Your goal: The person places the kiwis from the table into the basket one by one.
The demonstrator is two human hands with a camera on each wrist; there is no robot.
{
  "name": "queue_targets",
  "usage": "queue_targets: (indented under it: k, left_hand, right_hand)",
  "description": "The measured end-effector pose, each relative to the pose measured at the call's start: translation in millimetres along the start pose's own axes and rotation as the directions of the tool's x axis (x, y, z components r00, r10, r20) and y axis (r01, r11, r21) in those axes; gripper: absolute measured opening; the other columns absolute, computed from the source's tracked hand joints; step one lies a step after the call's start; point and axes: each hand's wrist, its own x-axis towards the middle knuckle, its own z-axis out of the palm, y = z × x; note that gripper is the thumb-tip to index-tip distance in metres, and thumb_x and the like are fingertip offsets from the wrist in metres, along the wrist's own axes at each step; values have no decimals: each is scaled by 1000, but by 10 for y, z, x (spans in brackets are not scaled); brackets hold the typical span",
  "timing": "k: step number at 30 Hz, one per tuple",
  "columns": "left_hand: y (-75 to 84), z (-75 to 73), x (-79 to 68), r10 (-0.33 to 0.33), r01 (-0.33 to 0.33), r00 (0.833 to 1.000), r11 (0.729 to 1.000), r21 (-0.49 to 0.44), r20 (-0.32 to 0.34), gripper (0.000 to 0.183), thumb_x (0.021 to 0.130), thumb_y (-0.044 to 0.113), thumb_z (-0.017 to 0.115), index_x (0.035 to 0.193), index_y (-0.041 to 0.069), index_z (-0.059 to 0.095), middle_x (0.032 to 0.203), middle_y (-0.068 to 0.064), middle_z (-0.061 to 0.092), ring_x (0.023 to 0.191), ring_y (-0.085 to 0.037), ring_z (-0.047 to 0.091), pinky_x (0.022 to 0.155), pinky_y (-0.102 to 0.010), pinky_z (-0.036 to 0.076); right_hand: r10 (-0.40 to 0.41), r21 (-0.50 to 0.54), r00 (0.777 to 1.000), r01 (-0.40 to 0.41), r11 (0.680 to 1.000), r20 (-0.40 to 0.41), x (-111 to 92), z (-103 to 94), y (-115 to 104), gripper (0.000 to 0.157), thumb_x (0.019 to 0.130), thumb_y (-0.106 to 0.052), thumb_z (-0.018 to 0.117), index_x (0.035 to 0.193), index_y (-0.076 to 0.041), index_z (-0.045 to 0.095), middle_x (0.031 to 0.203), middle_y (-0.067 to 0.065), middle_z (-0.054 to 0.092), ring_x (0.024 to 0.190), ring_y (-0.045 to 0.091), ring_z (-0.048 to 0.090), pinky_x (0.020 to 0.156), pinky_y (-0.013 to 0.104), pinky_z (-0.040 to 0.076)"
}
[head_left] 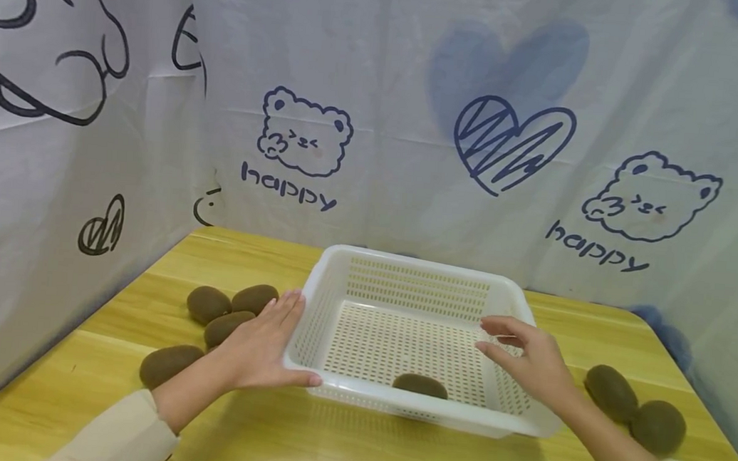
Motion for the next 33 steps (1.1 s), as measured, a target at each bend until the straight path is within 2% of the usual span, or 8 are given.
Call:
queue_targets:
  k: [3,10,14,23,26,28,30,33]
  left_hand:
    - [4,0,-1,-3,3,1000,1000,-3,2,115,70,71,58,143,-10,22,151,-26,20,140,-36,22,115,-47,24]
    - [9,-3,-2,-1,1,1000,1000,-7,4,115,70,71,58,142,-10,22,150,-26,20,140,-36,22,115,-47,24]
    - [11,-4,-2,-5,5,1000,1000,-8,5,115,70,71,58,143,-10,22,151,-26,20,141,-36,21,115,-47,23]
    - [12,-12,-2,-14,15,1000,1000,-18,20,114,70,71,58,143,-9,21,151,-25,19,141,-35,20,116,-46,23]
    - [13,-15,1,-18,19,1000,1000,-25,24,115,70,71,58,144,-9,21,152,-25,18,141,-35,20,116,-46,22]
    - [11,-15,2,-18,19,1000,999,-27,21,115,70,71,58,143,-9,21,151,-25,18,141,-35,20,116,-46,22]
    - [9,-14,1,-19,20,1000,999,-28,22,115,70,72,57,144,-9,21,152,-25,18,141,-35,20,116,-46,22]
    - [2,-15,1,-16,17,1000,1000,-26,22,115,70,72,57,144,-9,21,151,-25,19,141,-35,20,116,-46,22]
  right_hand:
    - [23,-28,997,-25,999,-69,-34,-80,38,31,83,-12,69,111,0,64,107,17,68,93,27,65,79,33,57]
    - [97,14,976,-96,995,-196,-159,-219,193,36,83,-12,69,114,2,62,115,21,64,89,-25,43,74,-3,41]
    - [115,16,962,-115,993,-247,-241,-253,309,37,84,-14,68,116,3,60,116,22,62,92,-27,41,78,-5,37]
    - [199,2,931,-208,978,-307,-408,-334,562,48,84,-20,68,126,1,55,128,-4,57,94,-31,33,76,-8,34]
    - [253,5,919,-263,965,-302,-457,-364,640,52,85,-23,67,129,1,52,132,9,55,92,-31,30,75,-9,30]
    - [310,-22,905,-330,944,-292,-496,-385,683,56,86,-28,66,132,0,49,134,10,53,105,-18,46,78,-3,38]
    - [363,-38,888,-388,921,-281,-538,-399,740,59,87,-29,65,133,1,47,131,28,50,115,7,56,81,5,44]
    - [418,-88,865,-456,886,-276,-610,-412,837,61,87,-31,64,135,2,44,131,29,49,113,50,48,87,39,51]
